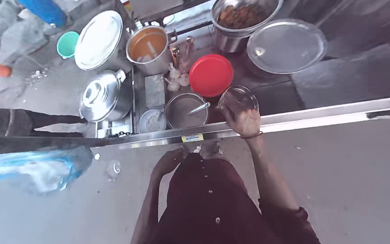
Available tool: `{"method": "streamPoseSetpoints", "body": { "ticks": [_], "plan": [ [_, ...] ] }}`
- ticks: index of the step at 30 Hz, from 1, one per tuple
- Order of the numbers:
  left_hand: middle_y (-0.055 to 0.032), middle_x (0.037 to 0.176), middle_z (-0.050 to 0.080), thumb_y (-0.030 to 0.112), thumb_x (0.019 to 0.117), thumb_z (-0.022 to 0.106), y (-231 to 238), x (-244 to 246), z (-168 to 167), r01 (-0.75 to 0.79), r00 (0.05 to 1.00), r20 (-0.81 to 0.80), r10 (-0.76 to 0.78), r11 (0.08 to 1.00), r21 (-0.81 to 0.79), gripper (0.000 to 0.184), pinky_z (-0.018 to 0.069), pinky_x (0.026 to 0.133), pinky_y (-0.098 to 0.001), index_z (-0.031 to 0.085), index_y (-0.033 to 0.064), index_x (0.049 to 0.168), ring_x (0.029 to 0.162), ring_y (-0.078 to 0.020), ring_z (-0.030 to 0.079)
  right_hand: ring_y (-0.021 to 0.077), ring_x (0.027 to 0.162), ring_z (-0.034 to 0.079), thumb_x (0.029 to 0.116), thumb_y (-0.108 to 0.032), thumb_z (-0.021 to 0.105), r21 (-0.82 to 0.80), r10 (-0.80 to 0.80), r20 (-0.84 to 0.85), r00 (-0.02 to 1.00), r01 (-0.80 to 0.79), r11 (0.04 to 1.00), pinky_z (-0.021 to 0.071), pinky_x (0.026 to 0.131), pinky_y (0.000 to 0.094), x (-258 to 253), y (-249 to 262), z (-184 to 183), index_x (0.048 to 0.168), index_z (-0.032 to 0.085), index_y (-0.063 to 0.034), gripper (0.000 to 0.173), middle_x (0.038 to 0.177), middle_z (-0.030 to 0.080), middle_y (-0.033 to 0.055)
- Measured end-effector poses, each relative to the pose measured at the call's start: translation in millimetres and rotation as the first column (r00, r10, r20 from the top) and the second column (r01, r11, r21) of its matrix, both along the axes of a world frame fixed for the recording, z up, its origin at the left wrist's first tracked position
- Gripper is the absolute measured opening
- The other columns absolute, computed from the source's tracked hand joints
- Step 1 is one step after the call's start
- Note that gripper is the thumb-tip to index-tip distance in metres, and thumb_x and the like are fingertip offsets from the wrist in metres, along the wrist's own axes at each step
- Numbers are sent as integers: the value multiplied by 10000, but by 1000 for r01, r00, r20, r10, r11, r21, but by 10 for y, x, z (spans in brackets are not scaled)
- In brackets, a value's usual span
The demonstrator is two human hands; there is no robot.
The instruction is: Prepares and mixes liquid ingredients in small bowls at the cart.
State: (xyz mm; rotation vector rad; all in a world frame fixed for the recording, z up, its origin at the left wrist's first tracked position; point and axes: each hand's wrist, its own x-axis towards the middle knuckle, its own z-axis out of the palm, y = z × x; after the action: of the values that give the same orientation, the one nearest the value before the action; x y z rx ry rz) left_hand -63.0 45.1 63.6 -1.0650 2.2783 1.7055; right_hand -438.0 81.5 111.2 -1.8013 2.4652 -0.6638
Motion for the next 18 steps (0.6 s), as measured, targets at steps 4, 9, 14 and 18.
{"method": "streamPoseSetpoints", "body": {
  "ticks": [4, 9, 14, 18],
  "plan": [
    [-146, 1238, 716, 280, 1030, 630, -18, -212, 647, -21, 890, -436, 135, 966, 256, 416, 586, 982, -462, 630, 24, 1359, 1083, -283, 711, 373, 734, 701, 1067, -478, 421, -30, 3, 10, 1000, -3, 1000, 544, 584, 584, 2, -19, 14, 971, 700, -108, 473, 841, 706, 135],
    [-164, 1140, 731, 292, 1050, 570, -337, -389, 976, -692, 575, -689, 441, 711, -122, 316, 580, 953, -524, 693, 38, 1191, 1042, -329, 709, 390, 739, 705, 1043, -483, 466, 127, 73, 77, 994, -82, 989, 533, 576, 603, -51, -52, 88, 1030, 713, -143, 421, 861, 717, 139],
    [-4, 1259, 700, 279, 1045, 592, -844, -558, 728, -715, 656, -452, 604, 308, -627, 300, 547, 1033, -430, 661, 130, 1295, 1183, -154, 650, 345, 910, 715, 1036, -428, 558, 504, 462, 342, 818, -575, 644, 564, 792, 625, -311, -529, 207, 1045, 739, -164, 320, 939, 732, 115],
    [27, 1250, 713, 346, 1088, 477, -952, -719, 542, -742, 562, -397, 726, 231, -629, 380, 593, 913, -425, 565, 177, 1417, 1075, -132, 693, 431, 907, 707, 998, -197, 609, 515, 754, 221, 618, -731, 448, 564, 742, 628, -199, -1140, 192, 1039, 736, -17, 223, 973, 721, 222]
  ]
}}
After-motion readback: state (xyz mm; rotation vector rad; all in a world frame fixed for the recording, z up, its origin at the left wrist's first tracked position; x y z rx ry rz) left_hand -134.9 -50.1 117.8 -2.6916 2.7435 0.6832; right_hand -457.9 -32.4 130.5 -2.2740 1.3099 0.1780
